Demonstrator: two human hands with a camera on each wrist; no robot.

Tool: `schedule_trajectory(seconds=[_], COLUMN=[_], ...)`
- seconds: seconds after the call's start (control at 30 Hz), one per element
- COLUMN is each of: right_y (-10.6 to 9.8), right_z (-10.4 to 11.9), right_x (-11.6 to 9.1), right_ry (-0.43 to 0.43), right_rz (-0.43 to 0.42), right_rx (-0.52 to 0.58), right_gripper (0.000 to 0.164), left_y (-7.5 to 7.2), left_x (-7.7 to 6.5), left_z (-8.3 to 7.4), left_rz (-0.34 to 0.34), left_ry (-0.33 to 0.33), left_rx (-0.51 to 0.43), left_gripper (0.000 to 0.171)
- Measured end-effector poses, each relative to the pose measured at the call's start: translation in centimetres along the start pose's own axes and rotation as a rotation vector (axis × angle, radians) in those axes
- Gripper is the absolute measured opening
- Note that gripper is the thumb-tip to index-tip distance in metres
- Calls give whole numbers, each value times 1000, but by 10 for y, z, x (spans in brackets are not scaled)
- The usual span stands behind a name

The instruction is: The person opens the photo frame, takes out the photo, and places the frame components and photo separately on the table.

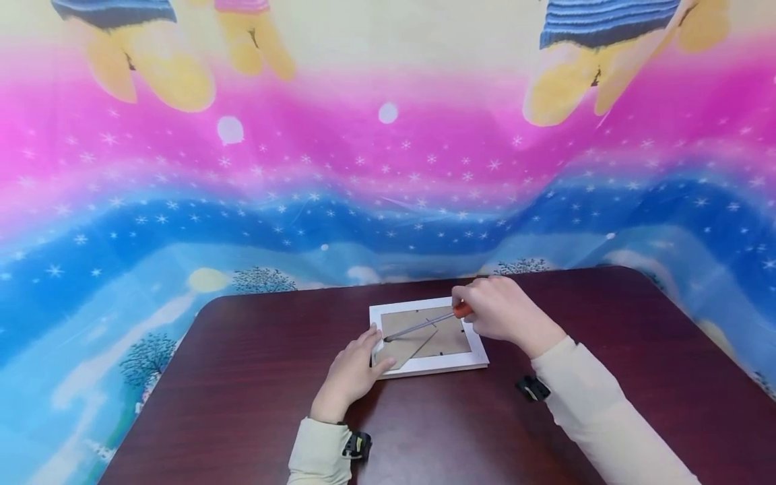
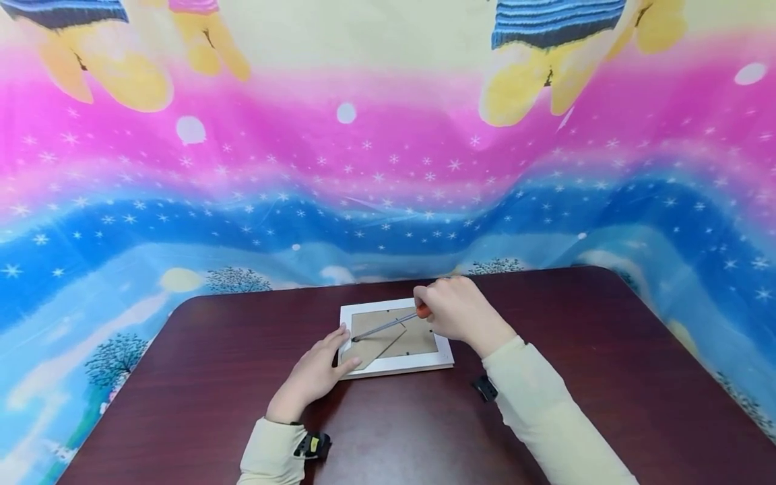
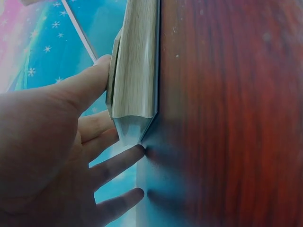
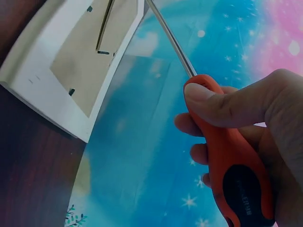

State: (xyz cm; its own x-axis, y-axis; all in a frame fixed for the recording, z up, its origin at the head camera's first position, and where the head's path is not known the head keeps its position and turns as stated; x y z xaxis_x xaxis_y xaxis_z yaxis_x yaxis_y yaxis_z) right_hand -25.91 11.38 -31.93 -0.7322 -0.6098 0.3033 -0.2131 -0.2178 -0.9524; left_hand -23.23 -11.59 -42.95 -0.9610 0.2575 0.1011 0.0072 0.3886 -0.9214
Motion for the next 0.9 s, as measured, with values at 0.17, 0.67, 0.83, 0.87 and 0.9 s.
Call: schedule_trajectory(seconds=[0.17, 0.67, 0.83, 0.87, 0.9], right_y=[2, -6, -8, -9, -10], right_z=[-6, -29, -40, -41, -43], right_x=[-18, -58, -65, -66, -68], right_ry=[41, 160, 193, 196, 198], right_rz=[-74, -191, -191, -192, -195], right_rx=[12, 78, 85, 85, 85], right_gripper=[21, 22, 23, 24, 24], left_y=[0, 0, -2, -2, -2], left_x=[0, -1, -3, -3, -3], left_z=[0, 5, -2, -3, -5], left_rz=[11, 56, 42, 44, 44], left_ry=[-8, -19, -44, -50, -53], left_rx=[7, -13, 56, 66, 79], left_gripper=[63, 61, 60, 61, 61])
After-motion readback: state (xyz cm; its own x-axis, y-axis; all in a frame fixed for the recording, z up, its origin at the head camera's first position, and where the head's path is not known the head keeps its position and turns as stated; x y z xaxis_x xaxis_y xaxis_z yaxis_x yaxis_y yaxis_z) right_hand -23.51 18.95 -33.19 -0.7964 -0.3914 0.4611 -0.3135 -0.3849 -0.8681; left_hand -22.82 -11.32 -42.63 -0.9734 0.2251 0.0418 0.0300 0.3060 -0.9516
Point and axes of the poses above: each hand's wrist, its own x-axis towards the middle knuckle, its own y-axis out of the palm, z = x × y, the point moved 4 cm from there along x, towards the middle knuckle, and after that the axes turned 8 degrees about x, right-handed, at the moved point
